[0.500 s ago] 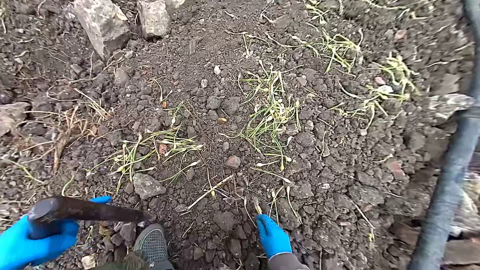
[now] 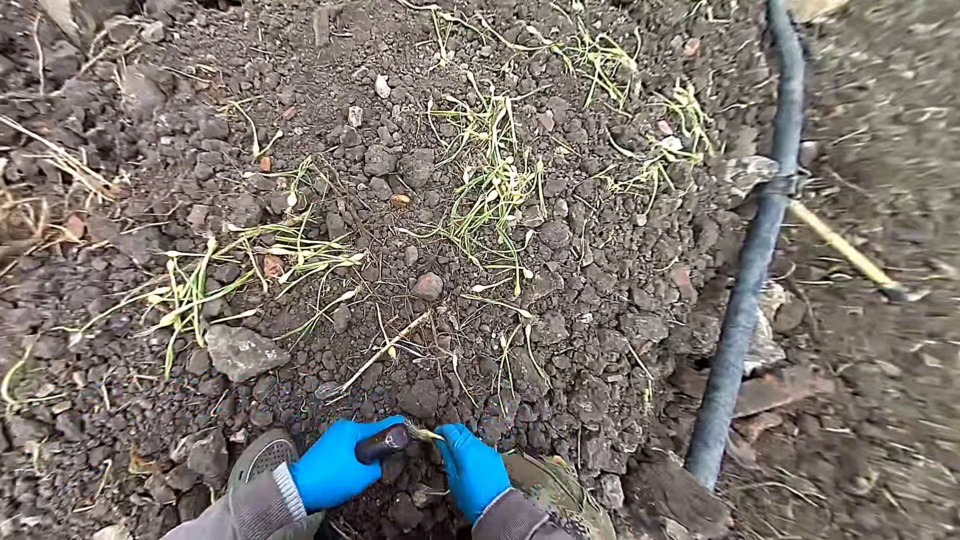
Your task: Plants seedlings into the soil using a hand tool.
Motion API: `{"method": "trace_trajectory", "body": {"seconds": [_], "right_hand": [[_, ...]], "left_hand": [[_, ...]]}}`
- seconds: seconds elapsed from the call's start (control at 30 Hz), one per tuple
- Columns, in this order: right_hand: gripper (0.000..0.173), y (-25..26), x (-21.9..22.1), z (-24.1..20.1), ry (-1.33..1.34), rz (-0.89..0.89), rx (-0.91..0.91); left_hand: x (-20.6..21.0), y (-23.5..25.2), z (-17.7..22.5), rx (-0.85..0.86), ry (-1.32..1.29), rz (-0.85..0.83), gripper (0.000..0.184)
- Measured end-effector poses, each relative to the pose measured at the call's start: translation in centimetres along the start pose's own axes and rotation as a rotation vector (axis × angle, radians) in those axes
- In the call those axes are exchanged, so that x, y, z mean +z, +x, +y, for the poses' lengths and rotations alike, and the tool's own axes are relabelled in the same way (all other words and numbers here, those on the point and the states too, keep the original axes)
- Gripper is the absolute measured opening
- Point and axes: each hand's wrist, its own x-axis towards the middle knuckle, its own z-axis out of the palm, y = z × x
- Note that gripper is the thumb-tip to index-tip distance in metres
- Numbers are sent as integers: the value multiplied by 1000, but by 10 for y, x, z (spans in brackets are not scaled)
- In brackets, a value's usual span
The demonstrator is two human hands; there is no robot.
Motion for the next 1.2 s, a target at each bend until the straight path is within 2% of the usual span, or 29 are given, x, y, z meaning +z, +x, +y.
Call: {"method": "trace_trajectory", "body": {"seconds": [0.1, 0.2, 0.23, 0.3, 0.37, 0.43, 0.5, 0.57, 0.7, 0.8, 0.9, 0.97, 1.03, 1.1, 1.2], "right_hand": [[38, 38, 23, -38, -172, -222, 13], [45, 54, 50, -63, -255, -293, 67], [44, 54, 52, -67, -255, -294, 75], [42, 50, 48, -63, -218, -297, 83], [43, 43, 36, -48, -165, -261, 126], [46, 37, 24, -33, -136, -220, 166], [45, 31, 11, -25, -127, -184, 181], [42, 31, 6, -24, -129, -164, 146], [38, 53, 33, -42, -169, -271, 45], [39, 61, 54, -59, -232, -330, 105], [43, 51, 50, -57, -238, -259, 106], [42, 41, 38, -44, -203, -101, 67], [39, 30, 28, -31, -113, 111, 33], [37, 26, 22, -21, -11, 264, 20], [42, 26, 7, -11, 65, 193, 82]], "left_hand": [[-16, -35, -8, 52, -105, 94, 48], [-49, -83, -18, 143, -193, 228, 25], [-59, -99, -20, 194, -236, 275, 24], [-73, -117, -23, 290, -319, 285, 37], [-70, -108, -16, 320, -331, 267, 38], [-45, -75, -14, 226, -264, 212, 35], [-8, -35, -32, 144, -231, 141, 40], [13, -19, -52, 134, -231, 136, 41], [-7, -47, -40, 172, -206, 198, 32], [-19, -71, -38, 273, -272, 239, 33], [8, -59, -75, 370, -372, 333, 25], [24, -46, -103, 375, -395, 348, 24], [24, -47, -103, 254, -448, 376, 9], [8, -56, -91, 196, -498, 378, 9], [-7, -67, -82, 345, -518, 357, 23]]}}
